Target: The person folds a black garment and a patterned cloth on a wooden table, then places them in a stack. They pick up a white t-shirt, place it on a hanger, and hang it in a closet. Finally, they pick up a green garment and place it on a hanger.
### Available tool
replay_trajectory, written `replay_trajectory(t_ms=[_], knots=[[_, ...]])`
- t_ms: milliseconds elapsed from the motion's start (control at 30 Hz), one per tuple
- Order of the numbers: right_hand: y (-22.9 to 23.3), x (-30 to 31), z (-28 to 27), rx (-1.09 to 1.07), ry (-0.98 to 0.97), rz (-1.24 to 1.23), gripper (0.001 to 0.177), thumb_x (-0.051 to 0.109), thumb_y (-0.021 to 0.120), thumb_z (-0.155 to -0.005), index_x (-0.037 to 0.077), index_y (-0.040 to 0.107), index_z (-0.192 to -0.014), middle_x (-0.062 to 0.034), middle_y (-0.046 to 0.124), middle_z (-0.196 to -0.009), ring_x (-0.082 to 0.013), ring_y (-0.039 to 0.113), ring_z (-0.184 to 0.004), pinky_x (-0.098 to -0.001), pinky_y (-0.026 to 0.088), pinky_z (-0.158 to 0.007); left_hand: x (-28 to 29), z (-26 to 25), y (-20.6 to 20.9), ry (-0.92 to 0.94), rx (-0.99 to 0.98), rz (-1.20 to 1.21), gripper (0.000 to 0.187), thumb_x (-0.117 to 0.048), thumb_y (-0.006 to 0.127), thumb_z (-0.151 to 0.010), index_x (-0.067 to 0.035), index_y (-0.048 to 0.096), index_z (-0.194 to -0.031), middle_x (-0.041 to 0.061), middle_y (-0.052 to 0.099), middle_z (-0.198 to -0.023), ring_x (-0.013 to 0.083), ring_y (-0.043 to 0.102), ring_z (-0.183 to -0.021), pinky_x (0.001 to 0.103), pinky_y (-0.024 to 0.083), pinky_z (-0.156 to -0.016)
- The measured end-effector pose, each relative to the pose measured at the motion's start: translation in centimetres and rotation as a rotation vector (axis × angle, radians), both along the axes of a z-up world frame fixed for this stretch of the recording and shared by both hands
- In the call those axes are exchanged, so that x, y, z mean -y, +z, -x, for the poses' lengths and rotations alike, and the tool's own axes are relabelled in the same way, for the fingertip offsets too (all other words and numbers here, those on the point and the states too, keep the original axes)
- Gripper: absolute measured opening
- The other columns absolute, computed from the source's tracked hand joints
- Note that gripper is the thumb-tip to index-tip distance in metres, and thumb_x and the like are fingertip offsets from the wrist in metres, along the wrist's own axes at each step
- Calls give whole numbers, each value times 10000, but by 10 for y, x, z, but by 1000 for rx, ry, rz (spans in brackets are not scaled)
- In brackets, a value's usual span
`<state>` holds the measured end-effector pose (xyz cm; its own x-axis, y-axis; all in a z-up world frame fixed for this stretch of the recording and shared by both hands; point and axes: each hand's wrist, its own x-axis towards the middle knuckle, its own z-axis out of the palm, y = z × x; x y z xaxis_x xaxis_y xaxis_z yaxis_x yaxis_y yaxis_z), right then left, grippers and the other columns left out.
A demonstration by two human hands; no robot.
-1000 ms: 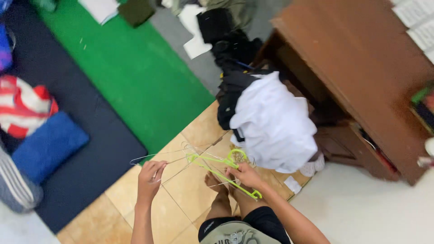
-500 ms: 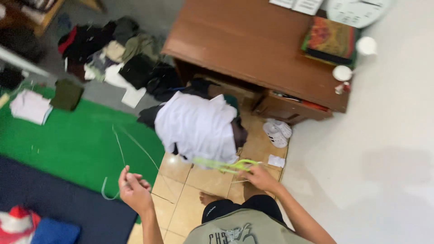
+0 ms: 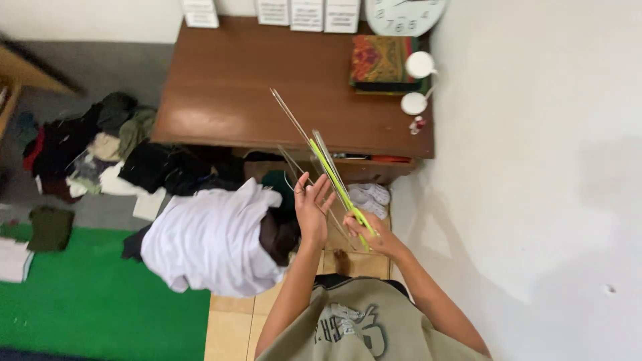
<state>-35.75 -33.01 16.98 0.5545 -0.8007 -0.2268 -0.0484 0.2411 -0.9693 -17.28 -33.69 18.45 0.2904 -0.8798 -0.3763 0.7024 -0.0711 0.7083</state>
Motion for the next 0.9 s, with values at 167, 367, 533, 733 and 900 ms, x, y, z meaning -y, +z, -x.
replay_trajectory(t_ms=[167, 367, 533, 733, 900], knots=[[-39, 14, 45, -321, 41, 214, 169, 201, 602, -1018, 35, 629, -1004, -34, 615, -783, -111, 596, -741, -301, 511, -688, 37, 40, -1, -111, 67, -6, 359, -252, 379, -1095, -129, 442, -1427, 145, 601, -1416, 272, 596, -1302, 438, 544, -1008], [-52, 7, 79, -109, 18, 70, 153, 145, 581, -994, 34, 649, -1073, -27, 636, -903, -126, 598, -865, -321, 521, -786, 52, 74, -36, -211, 45, -74, 331, -174, 469, -1064, -104, 517, -1384, 64, 632, -1236, 206, 653, -1085, 407, 604, -865], [-31, 25, 92, -261, -62, 34, 273, 259, 531, -1053, 61, 679, -1169, -27, 701, -965, -142, 662, -918, -324, 538, -853, 66, 93, -48, -371, 193, -98, 309, -115, 505, -1073, -78, 580, -1371, 66, 617, -1097, 163, 637, -937, 382, 612, -810], [-59, 47, 118, 53, -331, -91, 369, 268, 468, -1088, 36, 607, -1339, -55, 679, -1139, -162, 660, -1061, -359, 546, -958, 72, 126, -95, -548, 313, -52, 292, -43, 538, -1044, -26, 632, -1319, 49, 641, -1051, 140, 626, -942, 311, 583, -847], [-49, 78, 124, 99, -591, -249, 399, 266, 448, -1086, 38, 586, -1384, -100, 673, -1149, -205, 679, -1038, -397, 569, -937, 86, 149, -74, -661, 394, 30, 303, -1, 560, -1002, 4, 650, -1292, 74, 678, -1147, 161, 652, -1051, 324, 564, -924]])
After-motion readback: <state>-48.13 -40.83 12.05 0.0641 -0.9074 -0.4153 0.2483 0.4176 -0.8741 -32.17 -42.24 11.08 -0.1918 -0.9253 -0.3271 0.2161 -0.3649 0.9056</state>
